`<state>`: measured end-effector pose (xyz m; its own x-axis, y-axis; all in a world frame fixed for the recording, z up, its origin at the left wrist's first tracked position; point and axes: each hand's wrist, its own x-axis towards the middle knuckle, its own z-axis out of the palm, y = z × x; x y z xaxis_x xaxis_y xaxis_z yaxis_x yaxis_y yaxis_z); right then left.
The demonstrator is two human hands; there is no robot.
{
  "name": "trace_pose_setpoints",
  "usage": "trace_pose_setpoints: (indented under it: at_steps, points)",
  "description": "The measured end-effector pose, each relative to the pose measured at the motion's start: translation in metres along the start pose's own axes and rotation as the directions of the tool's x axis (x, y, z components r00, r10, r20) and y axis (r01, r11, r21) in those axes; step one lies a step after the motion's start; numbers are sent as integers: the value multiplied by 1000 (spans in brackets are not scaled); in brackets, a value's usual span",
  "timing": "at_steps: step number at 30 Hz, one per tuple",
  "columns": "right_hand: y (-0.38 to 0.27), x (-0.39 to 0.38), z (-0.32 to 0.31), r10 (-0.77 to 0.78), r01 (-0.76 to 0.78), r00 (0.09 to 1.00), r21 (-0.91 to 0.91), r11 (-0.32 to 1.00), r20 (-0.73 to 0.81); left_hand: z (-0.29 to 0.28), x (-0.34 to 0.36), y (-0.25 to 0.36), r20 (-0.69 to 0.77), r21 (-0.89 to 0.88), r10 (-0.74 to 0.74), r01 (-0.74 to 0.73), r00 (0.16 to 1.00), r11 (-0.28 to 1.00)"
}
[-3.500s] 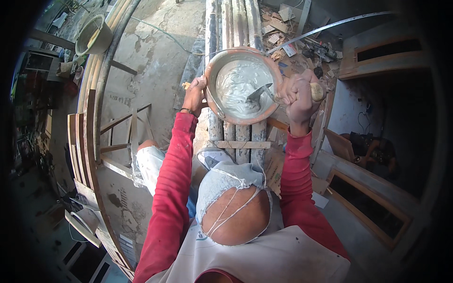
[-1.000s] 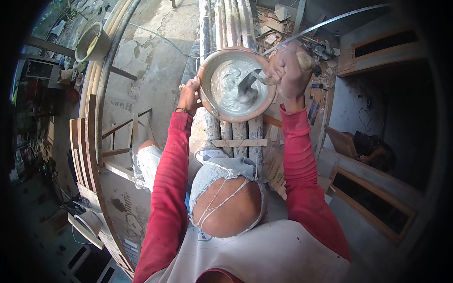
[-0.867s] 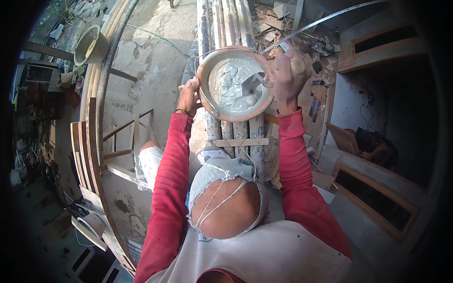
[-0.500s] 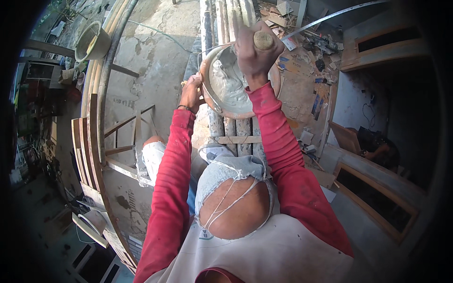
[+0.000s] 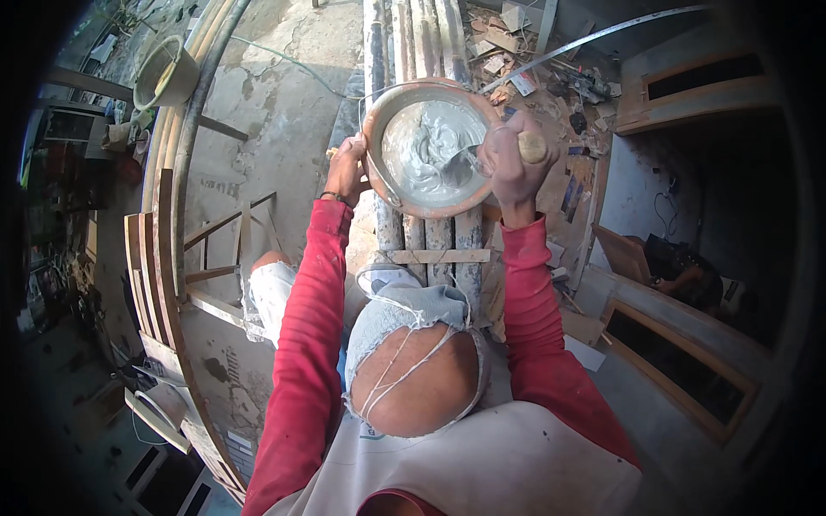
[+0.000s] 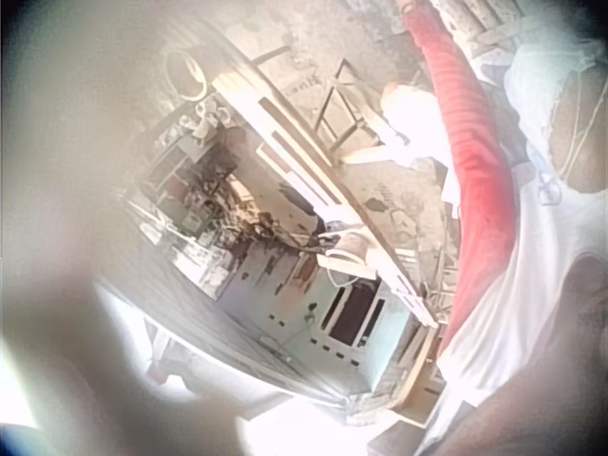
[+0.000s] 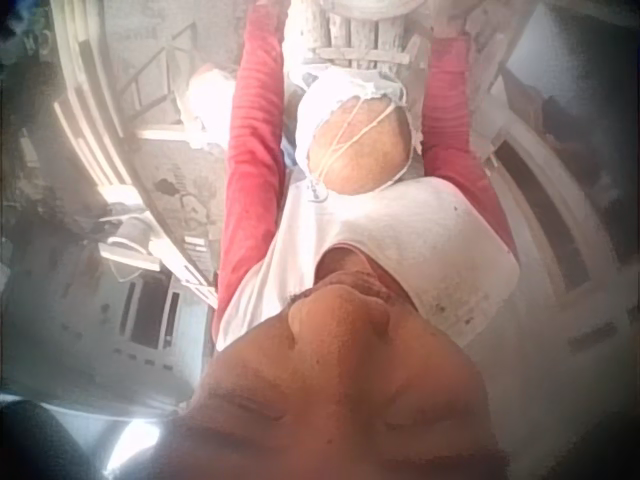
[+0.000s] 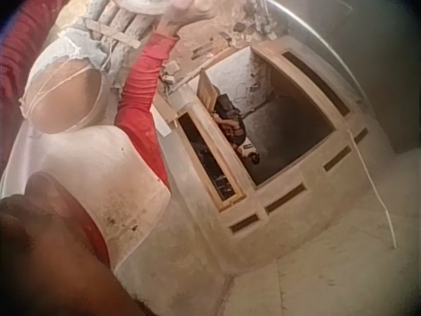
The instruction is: The person mixes mortar in a bucket with a trowel, spreads the mortar along a metal strip using the trowel, and presses the metal strip against an overhead concrete edge by hand.
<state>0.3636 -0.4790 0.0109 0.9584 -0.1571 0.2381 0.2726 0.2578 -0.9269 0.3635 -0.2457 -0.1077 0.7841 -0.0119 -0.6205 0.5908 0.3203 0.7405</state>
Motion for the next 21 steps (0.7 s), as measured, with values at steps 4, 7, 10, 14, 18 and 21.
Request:
trace_pose_setpoints:
  at_steps: [4, 7, 10, 14, 18, 21]
  points:
    - [100, 31, 18, -202, 182, 979, -435, 882, 0, 7, 17, -16, -11, 25, 0, 1, 1000, 1000]
    - [40, 52, 49, -122, 121, 992, -186, 975, 9, -1, 17, -17, 15, 30, 28, -28, 1000, 999]
    - [9, 62, 63, -259, 261, 962, -14, 965, 81, -2, 2, -2, -8, 7, -10, 10, 1000, 1000]
    - [76, 44, 10, -468, 358, 880, -533, 767, -83, 2, 17, -14, 9, -8, -13, 13, 1000, 1000]
    - [51, 17, 8, -168, 104, 974, -355, 929, -154, -3, 18, -22, -16, 25, 56, -56, 998, 998]
    - [-29, 8, 11, -47, 49, 997, 40, 998, -57, -5, 3, -3, -17, -6, -2, 2, 1000, 1000]
